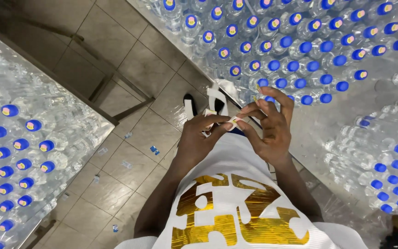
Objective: Peeling small circular labels from a strip and applying them to the caps of plastic water bottles arranged on a table.
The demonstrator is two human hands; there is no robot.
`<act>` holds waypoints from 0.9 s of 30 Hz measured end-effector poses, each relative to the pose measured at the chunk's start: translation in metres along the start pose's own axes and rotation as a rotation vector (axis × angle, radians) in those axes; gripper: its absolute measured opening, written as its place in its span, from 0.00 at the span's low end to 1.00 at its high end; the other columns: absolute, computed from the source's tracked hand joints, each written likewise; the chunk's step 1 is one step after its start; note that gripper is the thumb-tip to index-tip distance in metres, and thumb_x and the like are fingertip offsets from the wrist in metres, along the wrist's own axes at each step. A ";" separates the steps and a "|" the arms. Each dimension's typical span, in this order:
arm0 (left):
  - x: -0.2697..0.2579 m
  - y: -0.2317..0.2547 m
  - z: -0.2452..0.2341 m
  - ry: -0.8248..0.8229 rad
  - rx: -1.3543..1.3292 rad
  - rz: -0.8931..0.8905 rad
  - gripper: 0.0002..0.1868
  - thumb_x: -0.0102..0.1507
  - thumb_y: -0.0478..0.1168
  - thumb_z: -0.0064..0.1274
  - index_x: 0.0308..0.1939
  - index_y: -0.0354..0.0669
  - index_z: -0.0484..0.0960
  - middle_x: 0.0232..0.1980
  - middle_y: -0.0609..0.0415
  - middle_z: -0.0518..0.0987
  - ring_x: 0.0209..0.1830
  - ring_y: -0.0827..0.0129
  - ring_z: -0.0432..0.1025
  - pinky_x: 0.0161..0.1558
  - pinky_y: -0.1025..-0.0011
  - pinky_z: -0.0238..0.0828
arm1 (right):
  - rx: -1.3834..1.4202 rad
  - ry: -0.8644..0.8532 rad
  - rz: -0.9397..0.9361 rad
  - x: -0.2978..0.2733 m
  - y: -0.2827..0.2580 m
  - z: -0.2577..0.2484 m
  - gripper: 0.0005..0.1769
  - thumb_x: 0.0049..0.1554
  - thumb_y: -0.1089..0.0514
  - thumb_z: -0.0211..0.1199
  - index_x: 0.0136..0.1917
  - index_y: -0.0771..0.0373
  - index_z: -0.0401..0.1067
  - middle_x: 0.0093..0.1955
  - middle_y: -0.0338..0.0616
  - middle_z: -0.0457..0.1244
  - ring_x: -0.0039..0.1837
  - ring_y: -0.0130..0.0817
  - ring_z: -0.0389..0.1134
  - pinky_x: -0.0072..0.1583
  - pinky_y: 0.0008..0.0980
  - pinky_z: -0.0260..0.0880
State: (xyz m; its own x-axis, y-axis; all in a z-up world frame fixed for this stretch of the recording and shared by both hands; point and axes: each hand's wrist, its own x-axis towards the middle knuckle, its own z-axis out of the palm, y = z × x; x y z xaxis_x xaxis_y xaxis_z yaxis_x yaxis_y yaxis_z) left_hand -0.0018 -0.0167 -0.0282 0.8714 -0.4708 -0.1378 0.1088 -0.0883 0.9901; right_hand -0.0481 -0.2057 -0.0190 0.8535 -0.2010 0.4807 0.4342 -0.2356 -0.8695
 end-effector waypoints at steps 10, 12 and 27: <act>0.006 0.005 0.008 0.053 0.264 -0.021 0.12 0.62 0.48 0.76 0.36 0.46 0.90 0.29 0.52 0.83 0.27 0.69 0.77 0.34 0.74 0.82 | 0.272 0.075 0.166 -0.001 0.000 -0.014 0.39 0.56 0.81 0.69 0.79 0.73 0.62 0.79 0.65 0.50 0.59 0.45 0.72 0.57 0.44 0.85; 0.004 0.009 0.007 0.064 0.300 -0.024 0.15 0.62 0.51 0.77 0.34 0.46 0.89 0.27 0.54 0.81 0.26 0.70 0.76 0.33 0.75 0.83 | 0.424 0.107 0.247 -0.001 0.016 -0.025 0.41 0.54 0.81 0.71 0.78 0.74 0.62 0.79 0.66 0.51 0.58 0.45 0.72 0.55 0.42 0.86; -0.026 0.027 -0.020 0.292 0.222 -0.411 0.15 0.62 0.48 0.71 0.27 0.46 0.86 0.29 0.64 0.80 0.32 0.76 0.70 0.56 0.67 0.66 | -0.251 0.253 0.359 0.055 0.194 -0.137 0.31 0.60 0.72 0.75 0.71 0.52 0.71 0.74 0.43 0.60 0.60 0.36 0.74 0.53 0.31 0.78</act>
State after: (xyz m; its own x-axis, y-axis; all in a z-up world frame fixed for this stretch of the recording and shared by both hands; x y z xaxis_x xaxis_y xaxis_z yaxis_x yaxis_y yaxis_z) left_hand -0.0115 0.0110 0.0024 0.8786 -0.0982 -0.4674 0.3918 -0.4115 0.8229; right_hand 0.0433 -0.3928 -0.1453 0.8261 -0.5285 0.1957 0.0166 -0.3244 -0.9458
